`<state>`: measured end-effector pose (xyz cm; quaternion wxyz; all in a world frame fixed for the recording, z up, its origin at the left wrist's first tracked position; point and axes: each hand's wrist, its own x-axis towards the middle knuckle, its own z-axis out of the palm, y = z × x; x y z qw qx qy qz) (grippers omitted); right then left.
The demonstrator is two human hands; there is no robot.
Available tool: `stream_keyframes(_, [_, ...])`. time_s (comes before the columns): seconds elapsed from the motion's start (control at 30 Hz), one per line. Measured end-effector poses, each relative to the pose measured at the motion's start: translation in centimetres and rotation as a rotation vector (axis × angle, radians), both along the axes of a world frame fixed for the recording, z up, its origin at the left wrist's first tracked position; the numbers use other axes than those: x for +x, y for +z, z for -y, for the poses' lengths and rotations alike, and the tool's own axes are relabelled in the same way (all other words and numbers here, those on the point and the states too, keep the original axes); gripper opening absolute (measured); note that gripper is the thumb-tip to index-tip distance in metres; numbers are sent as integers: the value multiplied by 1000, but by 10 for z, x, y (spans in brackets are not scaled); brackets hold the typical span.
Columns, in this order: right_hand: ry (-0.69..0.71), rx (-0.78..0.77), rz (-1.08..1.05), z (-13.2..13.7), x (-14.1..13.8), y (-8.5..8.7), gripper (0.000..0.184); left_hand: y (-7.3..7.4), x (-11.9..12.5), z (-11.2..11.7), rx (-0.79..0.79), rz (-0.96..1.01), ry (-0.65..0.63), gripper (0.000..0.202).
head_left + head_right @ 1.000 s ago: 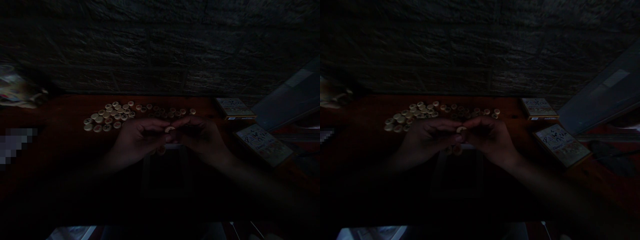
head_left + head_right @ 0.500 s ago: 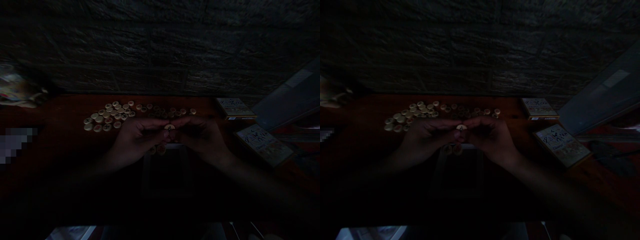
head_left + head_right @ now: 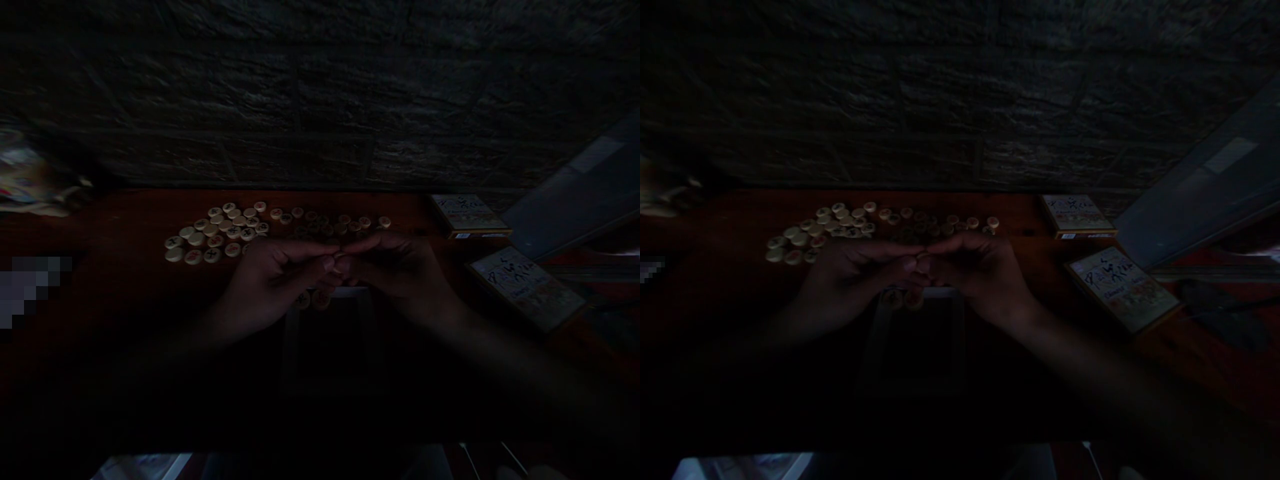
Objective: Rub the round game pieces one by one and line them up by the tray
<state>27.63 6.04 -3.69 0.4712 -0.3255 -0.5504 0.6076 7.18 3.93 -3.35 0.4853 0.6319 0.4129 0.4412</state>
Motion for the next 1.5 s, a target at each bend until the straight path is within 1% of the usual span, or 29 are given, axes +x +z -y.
stream_keyframes(0.17, [-2, -38, 18, 0, -1, 6, 20, 3, 2, 0, -44, 31, 9, 22])
stream_keyframes(0.33, [9, -63, 20, 1, -1, 7, 21, 7, 4, 0, -72, 84, -2, 19])
stream_keyframes(0.47, [3, -33, 39, 2, 0, 7, 21, 8, 4, -2, -104, 134, -22, 19])
stream_keyframes(0.53, [-23, 13, 41, 2, 0, 6, 20, 7, 4, -3, -131, 163, -26, 20])
stream_keyframes(0.63, [-80, 90, 76, 3, -1, 4, 21, 8, 4, -3, -154, 185, 6, 22])
stream_keyframes(0.77, [-104, 231, 138, 4, 0, 0, 24, 9, 4, -2, -163, 157, 27, 26])
stream_keyframes(0.87, [-96, 312, 162, 6, 2, -3, 24, 8, 4, -2, -143, 139, 11, 24])
stream_keyframes(0.97, [-102, 391, 253, 7, 4, -5, 26, 6, 4, -2, -105, 122, 21, 21])
stream_keyframes(1.1, [-162, 555, 370, 9, 7, -4, 24, 5, 4, -2, -47, 86, 54, 17])
stream_keyframes(1.17, [-166, 599, 381, 9, 6, -2, 22, 6, 4, -2, -43, 100, 41, 16])
stream_keyframes(1.23, [-156, 589, 363, 10, 6, -2, 24, 6, 4, -2, -65, 135, 14, 15])
stream_keyframes(1.37, [-139, 474, 266, 10, 5, -5, 30, 5, 3, -3, -179, 301, -36, 13])
stream_keyframes(1.43, [-124, 426, 216, 9, 4, -6, 29, 4, 3, -3, -223, 381, -61, 13])
stream_keyframes(1.5, [-116, 401, 180, 8, 4, -6, 28, 3, 3, -4, -234, 404, -79, 12])
